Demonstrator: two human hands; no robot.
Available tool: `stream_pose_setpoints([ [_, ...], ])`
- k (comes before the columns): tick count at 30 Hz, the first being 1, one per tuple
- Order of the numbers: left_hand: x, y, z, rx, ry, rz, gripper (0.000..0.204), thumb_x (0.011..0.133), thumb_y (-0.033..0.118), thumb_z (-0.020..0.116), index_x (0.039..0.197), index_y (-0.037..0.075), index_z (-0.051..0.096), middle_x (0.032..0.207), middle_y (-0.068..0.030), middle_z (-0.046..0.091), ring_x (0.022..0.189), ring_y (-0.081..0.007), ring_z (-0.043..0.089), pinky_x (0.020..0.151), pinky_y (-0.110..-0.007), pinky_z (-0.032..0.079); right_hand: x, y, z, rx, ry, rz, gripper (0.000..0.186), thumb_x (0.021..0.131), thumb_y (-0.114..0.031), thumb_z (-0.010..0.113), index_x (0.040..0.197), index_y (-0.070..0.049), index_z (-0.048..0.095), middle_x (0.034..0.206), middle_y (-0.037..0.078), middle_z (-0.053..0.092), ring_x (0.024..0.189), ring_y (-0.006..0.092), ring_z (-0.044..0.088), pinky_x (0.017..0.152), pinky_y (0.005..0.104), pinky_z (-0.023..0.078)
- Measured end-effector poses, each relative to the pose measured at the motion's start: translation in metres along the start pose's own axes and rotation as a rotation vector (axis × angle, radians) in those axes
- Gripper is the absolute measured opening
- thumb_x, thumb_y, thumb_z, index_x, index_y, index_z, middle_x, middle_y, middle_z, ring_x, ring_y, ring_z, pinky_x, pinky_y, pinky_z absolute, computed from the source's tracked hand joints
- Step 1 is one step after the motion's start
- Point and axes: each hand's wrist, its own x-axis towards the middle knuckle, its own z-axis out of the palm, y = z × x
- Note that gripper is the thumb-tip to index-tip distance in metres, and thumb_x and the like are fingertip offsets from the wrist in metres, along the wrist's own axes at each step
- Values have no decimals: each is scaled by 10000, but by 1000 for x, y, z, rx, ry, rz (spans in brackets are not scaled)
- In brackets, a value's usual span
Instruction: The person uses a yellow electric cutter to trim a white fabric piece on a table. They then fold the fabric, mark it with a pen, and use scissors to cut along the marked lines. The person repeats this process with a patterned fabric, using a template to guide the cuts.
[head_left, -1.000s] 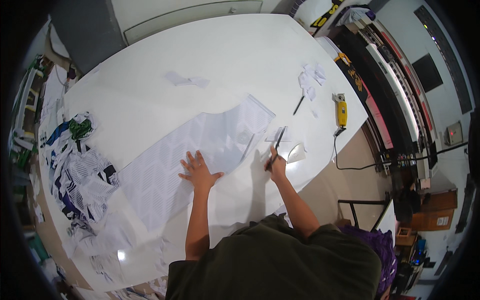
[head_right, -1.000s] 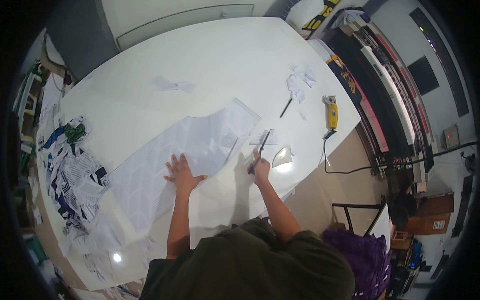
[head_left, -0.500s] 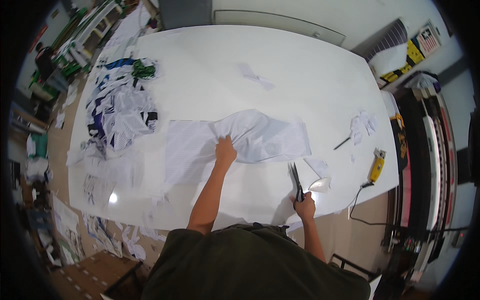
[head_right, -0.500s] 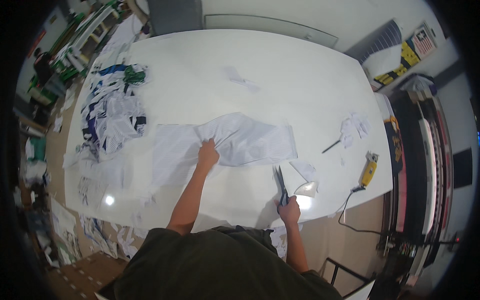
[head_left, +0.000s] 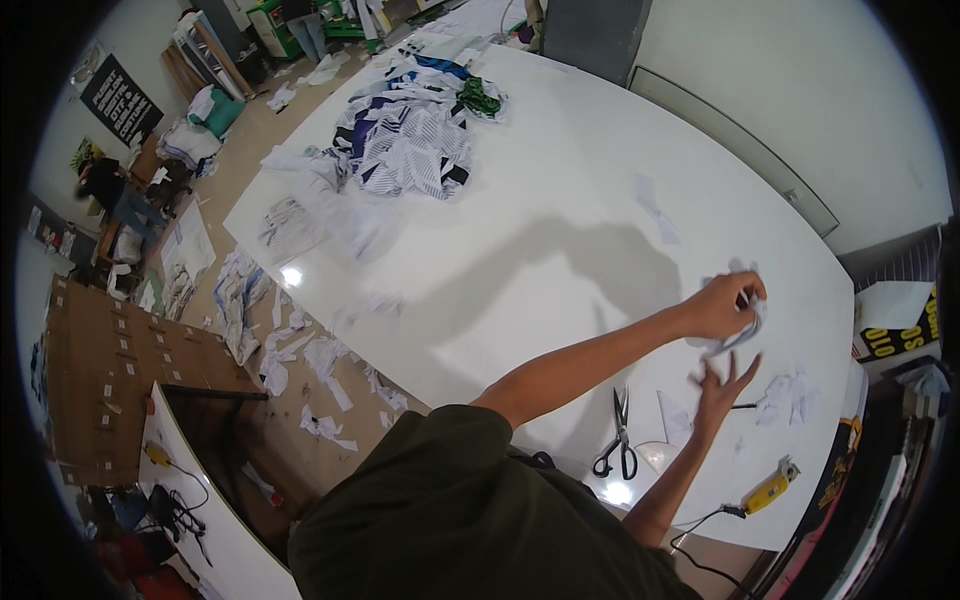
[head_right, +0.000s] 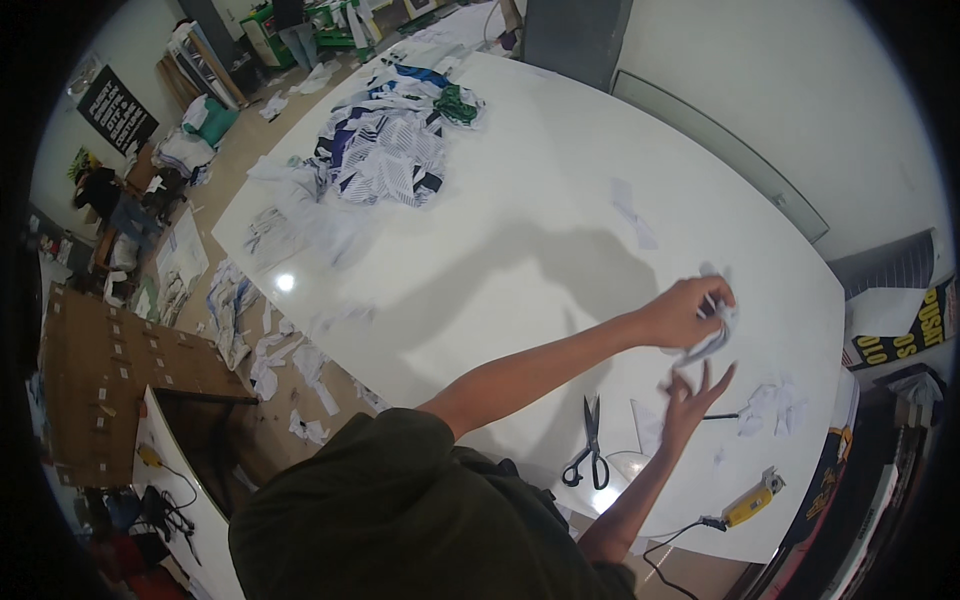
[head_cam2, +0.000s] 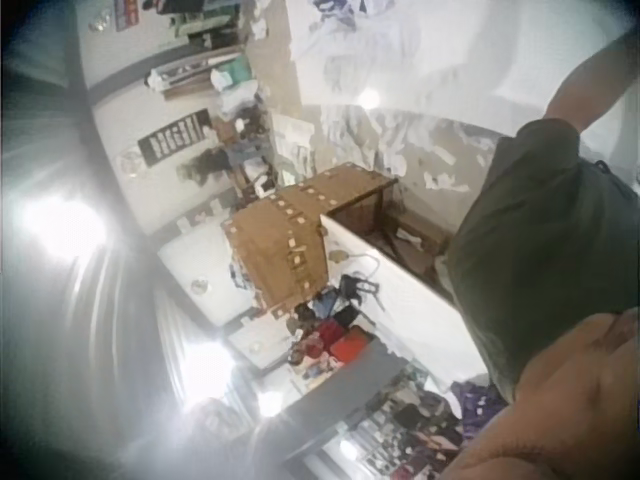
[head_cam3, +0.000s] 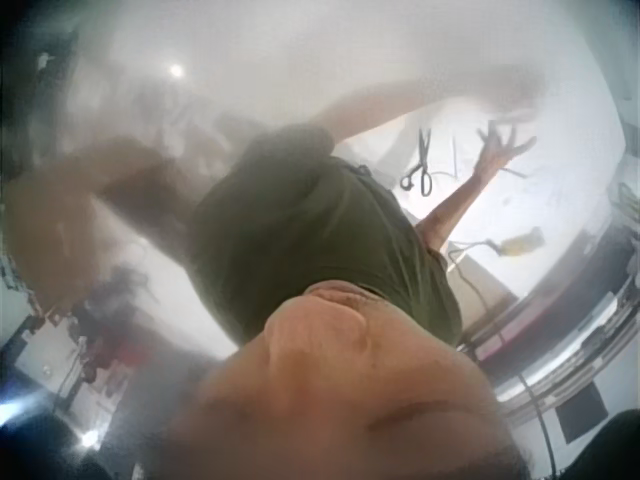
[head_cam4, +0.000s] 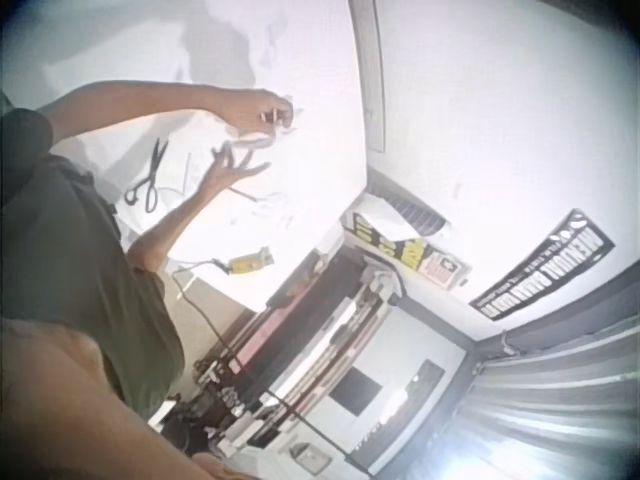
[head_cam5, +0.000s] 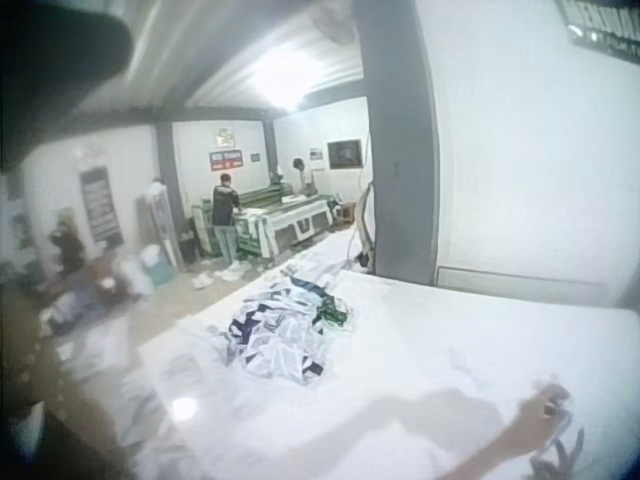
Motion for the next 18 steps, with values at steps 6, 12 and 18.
stream_pose_setpoints([
  [6, -72, -61, -66, 25, 111, -153, 457, 950, 188, 741, 1356, 83, 560, 1368, -63, 583, 1173, -220, 638, 907, -347, 572, 236, 82, -93, -272, 320, -312, 429, 865, -22, 662, 1288, 41, 630, 1211, 163, 671, 1127, 263, 634, 1003, 340, 478],
  [12, -213, -188, -306, 579, 749, -242, 221, 891, 83, 765, 1087, 24, 680, 985, -80, 719, 937, -181, 711, 822, -328, 589, 230, 121, -128, -942, 313, -281, 676, 919, -227, 705, 1484, 40, 448, 1505, 297, 480, 1398, 440, 470, 1161, 452, 392],
  [18, -235, -173, -456, 975, 1106, -486, 439, 831, 372, 820, 1032, 25, 642, 970, -158, 733, 943, -387, 709, 798, -494, 556, -45, 205, -6, -937, -34, -179, 403, 913, -266, 749, 1150, 29, 610, 1077, 210, 626, 1003, 399, 601, 902, 490, 488],
])
